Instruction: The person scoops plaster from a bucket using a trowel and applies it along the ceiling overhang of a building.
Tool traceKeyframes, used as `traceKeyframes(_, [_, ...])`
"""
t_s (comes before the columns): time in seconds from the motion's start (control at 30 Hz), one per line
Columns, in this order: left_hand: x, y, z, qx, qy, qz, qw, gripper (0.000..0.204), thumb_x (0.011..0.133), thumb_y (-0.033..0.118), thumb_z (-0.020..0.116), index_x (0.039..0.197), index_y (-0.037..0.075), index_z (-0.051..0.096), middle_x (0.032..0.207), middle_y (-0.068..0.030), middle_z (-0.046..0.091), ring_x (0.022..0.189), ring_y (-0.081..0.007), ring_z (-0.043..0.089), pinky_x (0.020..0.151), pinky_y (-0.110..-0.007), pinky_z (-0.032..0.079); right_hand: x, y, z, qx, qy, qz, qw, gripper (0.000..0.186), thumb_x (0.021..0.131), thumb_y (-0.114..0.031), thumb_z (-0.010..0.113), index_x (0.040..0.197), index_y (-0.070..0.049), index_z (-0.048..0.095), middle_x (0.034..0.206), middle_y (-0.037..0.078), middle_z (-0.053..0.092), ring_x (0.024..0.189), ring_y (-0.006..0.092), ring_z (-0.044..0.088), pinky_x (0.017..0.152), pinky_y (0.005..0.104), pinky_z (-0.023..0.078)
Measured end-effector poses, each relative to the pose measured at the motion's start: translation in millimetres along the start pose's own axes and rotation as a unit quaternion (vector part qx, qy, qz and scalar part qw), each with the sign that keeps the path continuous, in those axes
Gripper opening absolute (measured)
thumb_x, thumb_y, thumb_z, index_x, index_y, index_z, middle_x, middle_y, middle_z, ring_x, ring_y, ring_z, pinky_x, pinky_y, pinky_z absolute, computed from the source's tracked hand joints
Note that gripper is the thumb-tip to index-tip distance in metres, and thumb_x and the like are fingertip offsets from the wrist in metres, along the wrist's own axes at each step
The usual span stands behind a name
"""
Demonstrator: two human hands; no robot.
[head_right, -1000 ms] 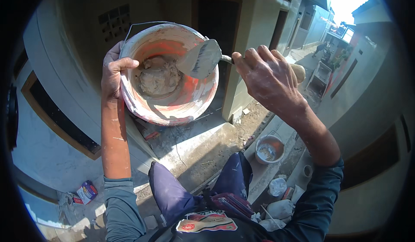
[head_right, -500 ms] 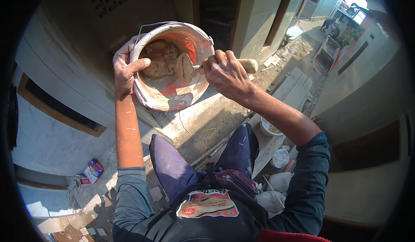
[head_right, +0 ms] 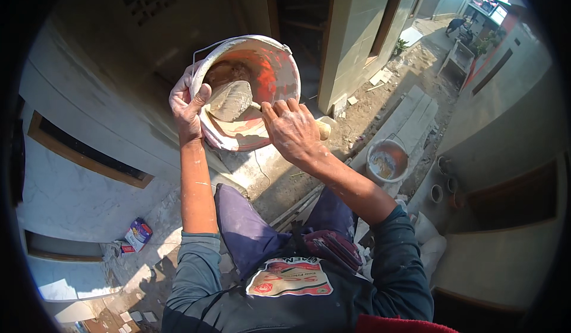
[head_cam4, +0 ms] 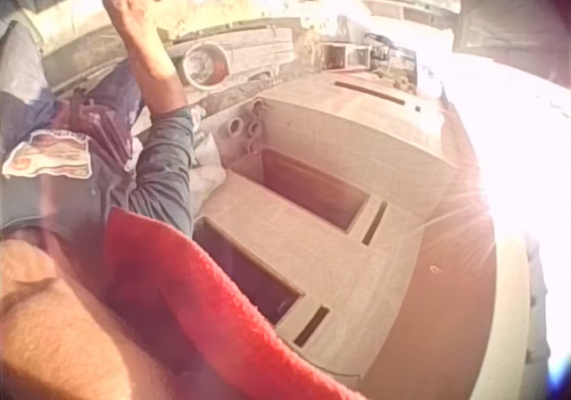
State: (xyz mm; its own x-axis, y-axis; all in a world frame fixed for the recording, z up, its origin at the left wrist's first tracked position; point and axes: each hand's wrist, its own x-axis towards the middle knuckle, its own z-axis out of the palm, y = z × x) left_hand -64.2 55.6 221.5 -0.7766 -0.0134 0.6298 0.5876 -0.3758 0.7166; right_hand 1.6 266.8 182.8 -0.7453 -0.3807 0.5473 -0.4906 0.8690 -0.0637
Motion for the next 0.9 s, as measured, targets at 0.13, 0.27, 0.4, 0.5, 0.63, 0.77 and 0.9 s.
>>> traceKeyframes(0.13, [-7.6, 0.6, -15.6, -0.029, 0.086, -0.005, 0.996, 0.038, 0.080, 0.029, 0.081, 0.095, -0.002, 0.064, 0.115, -0.0121, 0.063, 0.104, -0.0174, 0.057, 0.099, -0.033, 0.040, -0.6, 13.1, -18.7, 0.084, 0.066, 0.040, 0.993, 0.027, 0.084, -0.017, 0.069, 0.108, -0.005, 0.065, 0.088, 0.009, 0.066, 0.081, 0.0280, 0.064, 0.069, 0.0399, 0.053])
traceKeyframes(0.27, [1.6, 18.7, -20.7, -0.065, 0.152, -0.024, 0.986, 0.036, 0.084, 0.021, 0.075, 0.109, -0.002, 0.063, 0.108, -0.0106, 0.066, 0.100, -0.0191, 0.061, 0.094, -0.034, 0.044, 13.0, 39.4, -66.2, 0.102, 0.091, 0.034, 0.990, 0.029, 0.082, -0.017, 0.073, 0.105, 0.001, 0.067, 0.086, 0.012, 0.068, 0.080, 0.0278, 0.065, 0.069, 0.0379, 0.053])
traceKeyframes(0.4, [21.2, 46.2, -20.8, -0.101, 0.156, -0.024, 0.982, 0.032, 0.081, 0.006, 0.066, 0.111, -0.003, 0.060, 0.106, -0.0144, 0.067, 0.096, -0.0249, 0.064, 0.092, -0.039, 0.050, 35.5, 49.2, -127.3, 0.096, 0.095, 0.049, 0.990, 0.028, 0.085, -0.021, 0.070, 0.104, 0.000, 0.067, 0.082, 0.012, 0.065, 0.075, 0.0282, 0.066, 0.064, 0.0385, 0.052])
traceKeyframes(0.5, [35.3, 69.0, -9.5, -0.142, 0.135, -0.022, 0.980, 0.039, 0.075, -0.002, 0.061, 0.114, -0.005, 0.058, 0.108, -0.0182, 0.066, 0.097, -0.0299, 0.065, 0.093, -0.042, 0.052, 49.4, 56.0, -174.5, 0.088, 0.116, 0.051, 0.988, 0.032, 0.088, -0.021, 0.069, 0.107, 0.004, 0.067, 0.080, 0.014, 0.064, 0.065, 0.0283, 0.065, 0.059, 0.0388, 0.051])
traceKeyframes(0.63, [43.2, 85.3, -3.3, -0.209, 0.141, -0.033, 0.967, 0.045, 0.071, -0.005, 0.059, 0.116, -0.009, 0.054, 0.112, -0.0221, 0.063, 0.097, -0.0331, 0.066, 0.091, -0.045, 0.053, 52.8, 61.5, -222.3, 0.016, 0.203, -0.043, 0.978, 0.032, 0.089, -0.021, 0.069, 0.108, 0.004, 0.067, 0.085, 0.015, 0.066, 0.069, 0.0284, 0.067, 0.062, 0.0375, 0.053])
traceKeyframes(0.77, [60.2, 112.3, 10.5, -0.232, 0.101, -0.031, 0.967, 0.030, 0.070, -0.007, 0.056, 0.100, -0.005, 0.055, 0.106, -0.0202, 0.063, 0.098, -0.0304, 0.064, 0.093, -0.044, 0.052, 60.6, 43.4, -299.7, -0.032, 0.199, -0.011, 0.979, 0.030, 0.091, -0.023, 0.065, 0.107, 0.002, 0.067, 0.087, 0.017, 0.065, 0.078, 0.0305, 0.065, 0.073, 0.0414, 0.052])
traceKeyframes(0.9, [94.8, 137.1, 21.8, -0.240, 0.067, 0.030, 0.968, 0.031, 0.070, -0.005, 0.056, 0.101, -0.006, 0.056, 0.106, -0.0205, 0.063, 0.099, -0.0321, 0.062, 0.094, -0.045, 0.050, 81.3, 24.8, -365.2, -0.098, 0.225, -0.016, 0.969, 0.030, 0.093, -0.027, 0.060, 0.098, 0.002, 0.065, 0.082, 0.019, 0.061, 0.077, 0.0315, 0.060, 0.077, 0.0405, 0.050])
